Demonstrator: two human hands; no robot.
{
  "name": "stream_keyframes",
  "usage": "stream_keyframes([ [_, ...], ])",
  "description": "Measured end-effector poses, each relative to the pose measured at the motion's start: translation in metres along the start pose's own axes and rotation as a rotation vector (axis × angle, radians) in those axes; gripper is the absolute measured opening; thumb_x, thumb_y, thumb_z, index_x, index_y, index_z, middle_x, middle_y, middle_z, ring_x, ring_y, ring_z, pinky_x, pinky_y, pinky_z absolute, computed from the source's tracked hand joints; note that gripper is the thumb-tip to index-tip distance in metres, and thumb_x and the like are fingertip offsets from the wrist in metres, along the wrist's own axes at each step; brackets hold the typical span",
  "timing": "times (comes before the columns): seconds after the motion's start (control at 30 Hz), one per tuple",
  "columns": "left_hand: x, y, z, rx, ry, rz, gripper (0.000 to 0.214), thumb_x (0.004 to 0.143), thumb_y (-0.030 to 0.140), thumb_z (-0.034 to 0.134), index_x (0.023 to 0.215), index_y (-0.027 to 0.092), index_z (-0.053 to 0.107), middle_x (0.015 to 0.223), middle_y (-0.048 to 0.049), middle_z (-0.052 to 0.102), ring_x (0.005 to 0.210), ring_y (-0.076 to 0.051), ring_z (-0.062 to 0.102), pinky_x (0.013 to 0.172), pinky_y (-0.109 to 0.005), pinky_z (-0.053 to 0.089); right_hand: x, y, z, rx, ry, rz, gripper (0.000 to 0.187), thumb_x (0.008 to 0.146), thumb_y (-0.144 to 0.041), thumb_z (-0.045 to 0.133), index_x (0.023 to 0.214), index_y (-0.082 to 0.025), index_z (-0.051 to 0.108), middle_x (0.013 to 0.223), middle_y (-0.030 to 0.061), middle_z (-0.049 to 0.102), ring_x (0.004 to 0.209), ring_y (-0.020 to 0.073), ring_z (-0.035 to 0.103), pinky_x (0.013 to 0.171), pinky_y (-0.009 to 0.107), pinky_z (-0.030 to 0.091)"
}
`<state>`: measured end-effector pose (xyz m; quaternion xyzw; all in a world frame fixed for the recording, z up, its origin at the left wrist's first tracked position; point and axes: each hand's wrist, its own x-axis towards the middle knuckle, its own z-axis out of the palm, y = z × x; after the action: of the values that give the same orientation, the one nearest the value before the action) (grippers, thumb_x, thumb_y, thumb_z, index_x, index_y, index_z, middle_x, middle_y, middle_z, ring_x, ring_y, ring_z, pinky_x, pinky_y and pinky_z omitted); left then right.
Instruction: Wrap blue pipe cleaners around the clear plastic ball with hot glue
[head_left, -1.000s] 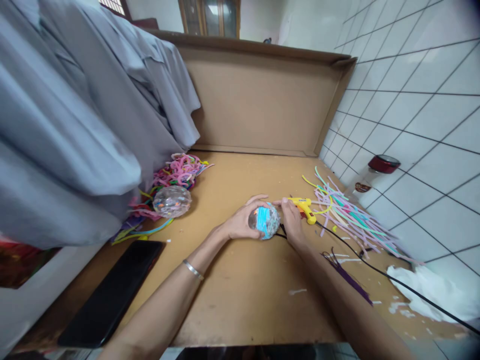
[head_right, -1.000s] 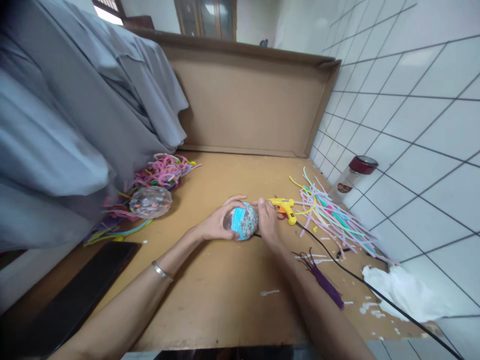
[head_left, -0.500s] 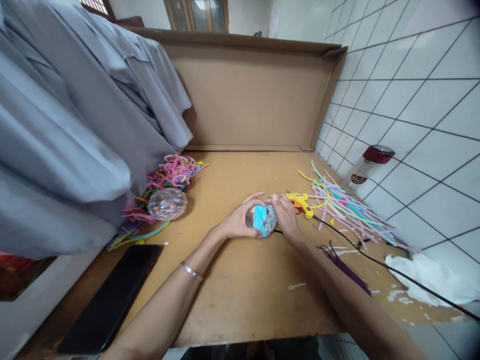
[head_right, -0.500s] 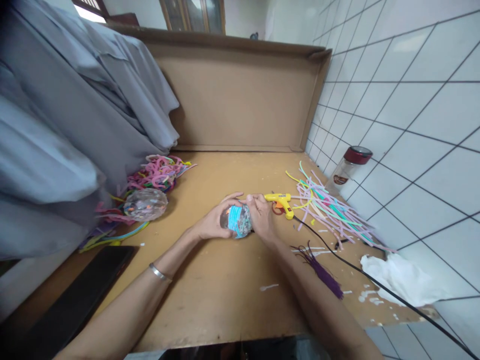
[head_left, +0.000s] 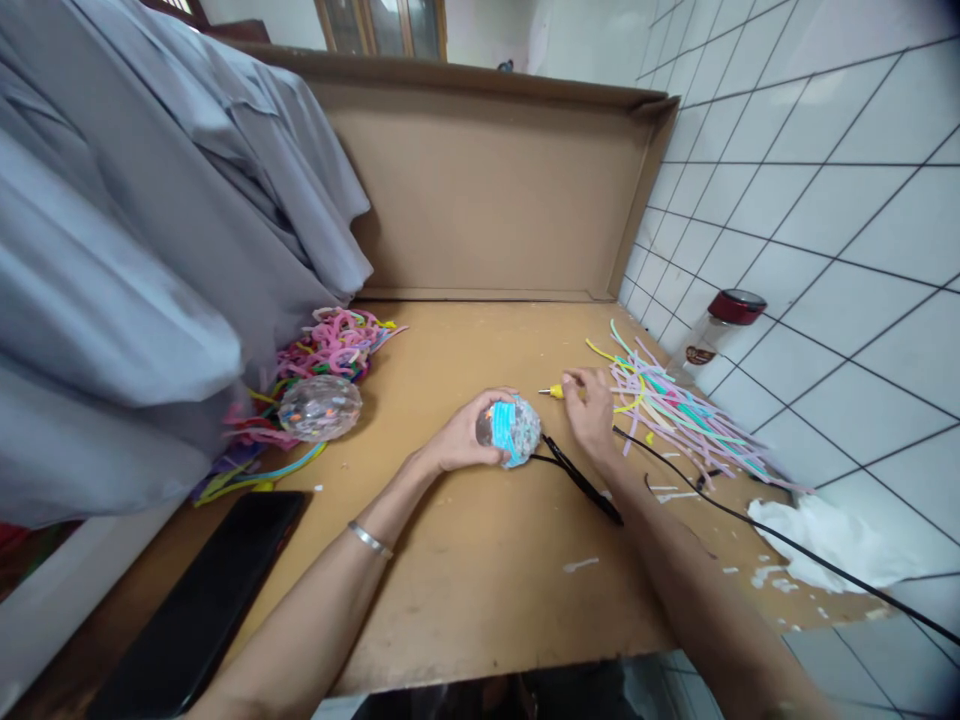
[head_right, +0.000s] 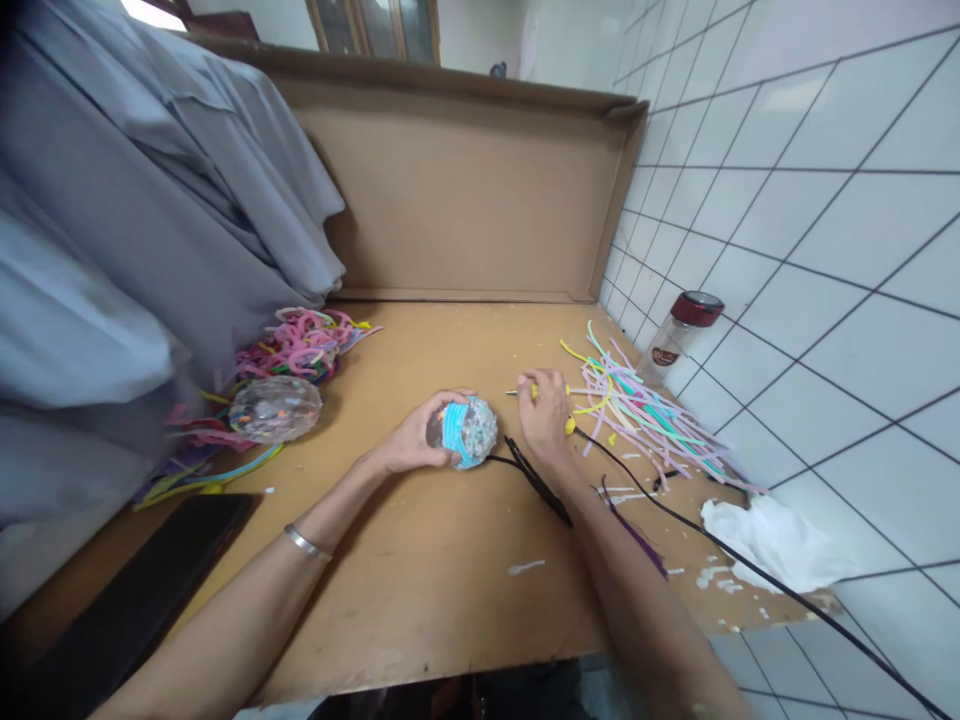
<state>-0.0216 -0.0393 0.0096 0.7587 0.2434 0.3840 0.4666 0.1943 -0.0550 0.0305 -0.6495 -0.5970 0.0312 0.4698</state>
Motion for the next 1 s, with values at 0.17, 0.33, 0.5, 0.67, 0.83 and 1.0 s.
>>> stream_keyframes([
  [0.17, 0.0, -0.001, 0.0, -0.056, 0.016, -0.032, 0.069, 0.053, 0.022, 0.078, 0.117, 0.02, 0.051, 0.14, -0.013, 0.048, 0.132, -0.032, 0.047, 0.114, -0.047, 0.031, 0.012, 0.019, -0.013, -0.726, -0.228, 0.122, 0.051, 0.089, -0.048, 0.051, 0.109, -0.003, 0.065, 0.115, 0.0263, 0.062, 0.11, 0.0374, 0.058, 0.088, 0.046, 0.045],
  [0.33, 0.0, 0.001, 0.0, -0.025, 0.01, -0.031, 0.07, 0.053, 0.022, 0.078, 0.118, 0.02, 0.051, 0.14, -0.0116, 0.048, 0.132, -0.031, 0.046, 0.114, -0.044, 0.031, 0.014, 0.034, -0.008, -0.795, -0.336, 0.259, 0.063, 0.084, -0.059, 0.054, 0.111, -0.004, 0.065, 0.114, 0.023, 0.065, 0.11, 0.0346, 0.061, 0.082, 0.038, 0.049],
  [0.5, 0.001, -0.002, 0.0, -0.021, 0.014, -0.047, 0.073, 0.053, 0.024, 0.078, 0.119, 0.021, 0.05, 0.139, -0.0107, 0.047, 0.128, -0.03, 0.048, 0.112, -0.043, 0.034, 0.018, 0.044, -0.004, -0.74, -0.27, 0.312, 0.06, 0.079, -0.06, 0.057, 0.107, -0.007, 0.068, 0.109, 0.0224, 0.068, 0.104, 0.033, 0.065, 0.08, 0.036, 0.05],
  [0.67, 0.001, -0.002, 0.0, -0.045, 0.01, -0.038, 0.072, 0.053, 0.026, 0.079, 0.119, 0.021, 0.049, 0.138, -0.0106, 0.047, 0.128, -0.03, 0.048, 0.112, -0.044, 0.034, 0.02, 0.041, -0.008, -0.631, -0.211, 0.376, 0.054, 0.075, -0.055, 0.061, 0.104, -0.01, 0.068, 0.102, 0.0195, 0.071, 0.096, 0.033, 0.068, 0.072, 0.035, 0.05],
  [0.83, 0.001, -0.005, -0.001, -0.04, 0.023, -0.024, 0.071, 0.056, 0.028, 0.08, 0.12, 0.021, 0.049, 0.135, -0.0102, 0.049, 0.126, -0.03, 0.049, 0.11, -0.045, 0.036, 0.021, 0.032, -0.011, -0.571, -0.168, 0.351, 0.052, 0.079, -0.052, 0.056, 0.109, -0.011, 0.065, 0.101, 0.0181, 0.071, 0.095, 0.0324, 0.067, 0.073, 0.036, 0.049],
  [1.0, 0.0, -0.008, 0.001, -0.026, 0.063, -0.023, 0.073, 0.058, 0.032, 0.082, 0.122, 0.022, 0.049, 0.133, -0.0107, 0.052, 0.123, -0.028, 0.053, 0.108, -0.042, 0.039, 0.02, 0.037, -0.007, -0.614, -0.202, 0.384, 0.05, 0.081, -0.051, 0.055, 0.108, -0.01, 0.066, 0.105, 0.0201, 0.07, 0.097, 0.0336, 0.067, 0.075, 0.037, 0.048],
])
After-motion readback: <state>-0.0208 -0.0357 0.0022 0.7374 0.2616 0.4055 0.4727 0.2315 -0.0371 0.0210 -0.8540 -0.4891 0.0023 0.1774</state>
